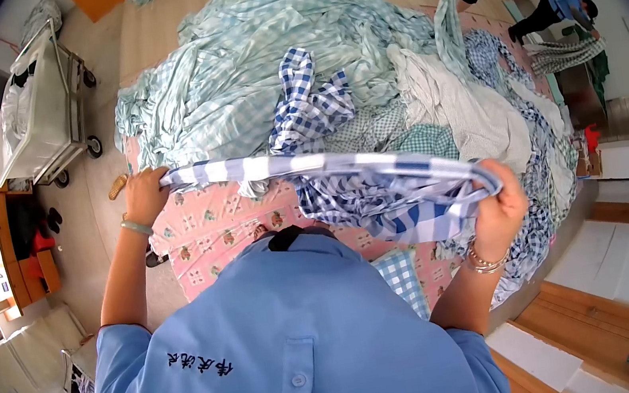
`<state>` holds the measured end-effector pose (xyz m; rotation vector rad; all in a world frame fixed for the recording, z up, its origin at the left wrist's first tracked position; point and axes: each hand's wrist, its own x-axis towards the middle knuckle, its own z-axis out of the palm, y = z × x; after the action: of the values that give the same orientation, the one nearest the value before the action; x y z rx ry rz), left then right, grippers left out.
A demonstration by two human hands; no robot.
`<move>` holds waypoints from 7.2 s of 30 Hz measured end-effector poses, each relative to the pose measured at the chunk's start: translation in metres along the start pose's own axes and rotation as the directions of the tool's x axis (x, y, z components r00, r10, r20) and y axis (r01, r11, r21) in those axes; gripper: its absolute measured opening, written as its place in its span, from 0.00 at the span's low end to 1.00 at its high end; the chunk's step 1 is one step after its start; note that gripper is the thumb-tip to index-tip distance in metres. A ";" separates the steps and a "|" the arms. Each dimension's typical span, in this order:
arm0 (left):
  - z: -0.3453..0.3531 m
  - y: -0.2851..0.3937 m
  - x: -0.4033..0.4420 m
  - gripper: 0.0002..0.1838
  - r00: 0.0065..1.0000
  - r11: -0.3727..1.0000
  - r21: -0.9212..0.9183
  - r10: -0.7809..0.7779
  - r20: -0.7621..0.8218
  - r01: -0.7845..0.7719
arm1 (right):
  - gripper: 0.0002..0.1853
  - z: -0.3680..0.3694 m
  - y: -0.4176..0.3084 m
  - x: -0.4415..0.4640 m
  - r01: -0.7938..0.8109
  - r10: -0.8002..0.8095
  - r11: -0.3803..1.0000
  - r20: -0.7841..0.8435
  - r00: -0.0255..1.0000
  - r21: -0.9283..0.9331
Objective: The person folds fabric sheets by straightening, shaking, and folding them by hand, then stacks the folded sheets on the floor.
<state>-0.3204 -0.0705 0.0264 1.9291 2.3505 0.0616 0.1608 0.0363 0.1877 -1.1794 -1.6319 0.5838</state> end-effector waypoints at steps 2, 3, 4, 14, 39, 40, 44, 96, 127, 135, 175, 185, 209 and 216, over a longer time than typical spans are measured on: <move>0.017 -0.012 -0.013 0.13 0.991 0.987 -0.092 -0.129 0.017 0.130 | 0.11 -0.002 -0.001 -0.010 0.025 -0.020 0.999 0.141 0.990 -0.033; 0.034 -0.024 -0.020 0.14 0.964 0.947 -0.182 -0.261 0.048 0.265 | 0.11 -0.003 -0.001 -0.011 0.022 -0.017 0.999 0.135 0.991 -0.034; 0.072 -0.051 -0.026 0.17 0.959 0.828 -0.483 -0.250 0.137 0.285 | 0.11 -0.005 0.000 -0.013 0.051 -0.043 0.998 0.226 0.973 -0.028; 0.147 -0.009 -0.055 0.20 0.633 -0.826 -0.541 -0.505 0.587 -0.157 | 0.19 -0.017 0.096 -0.064 -0.375 0.402 0.905 0.691 0.600 -0.201; 0.044 0.159 0.320 0.26 0.949 0.047 -0.973 -0.237 0.210 0.227 | 0.14 -0.183 0.411 -0.071 -0.345 0.388 0.588 -0.119 0.914 -0.732; -0.046 0.186 0.355 0.26 0.988 -0.032 -0.999 -0.155 0.000 -0.005 | 0.12 -0.248 0.404 -0.010 -0.243 0.133 0.234 -0.217 0.967 -0.941; -0.374 0.187 0.328 0.27 0.750 -0.480 -0.684 0.077 -0.657 -0.550 | 0.11 -0.414 0.101 0.080 0.089 -0.416 0.873 -0.638 0.648 -0.480; -0.020 0.098 -0.066 0.06 0.504 -0.061 -0.947 0.856 0.112 0.314 | 0.23 0.155 0.071 -0.169 -0.930 0.232 0.193 0.907 0.353 0.313; -0.014 0.162 -0.051 0.10 0.933 0.012 -0.997 0.353 0.071 0.071 | 0.14 0.163 -0.006 -0.126 -0.679 0.309 0.603 0.662 0.682 0.418; -0.018 0.161 -0.058 0.10 0.949 0.089 -0.994 0.313 -0.034 -0.064 | 0.13 0.168 -0.005 -0.128 -0.638 0.327 0.687 0.637 0.698 0.347; -0.027 0.054 -0.038 0.13 0.855 0.584 -0.646 0.185 -0.484 -0.492 | 0.06 0.170 -0.107 -0.015 0.132 -0.173 0.922 0.084 0.981 0.363; 0.014 -0.056 -0.021 0.19 0.790 0.868 -0.495 -0.328 -0.518 0.036 | 0.09 0.098 -0.153 -0.024 0.334 -0.246 0.856 -0.258 0.934 0.395; 0.176 -0.086 -0.136 0.12 0.414 0.230 -0.356 -0.305 0.857 0.906 | 0.15 -0.124 0.286 -0.408 -0.978 0.944 0.149 -0.272 0.184 -0.146; 0.201 -0.046 -0.003 0.08 0.413 -0.536 -0.563 -0.383 0.826 0.629 | 0.10 -0.014 0.306 -0.446 -0.897 0.912 -0.242 0.402 -0.081 0.370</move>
<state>-0.3438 -0.0886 -0.1774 -0.3457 1.6274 1.0987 0.3130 -0.2416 -0.2502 -1.7633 0.0496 1.8818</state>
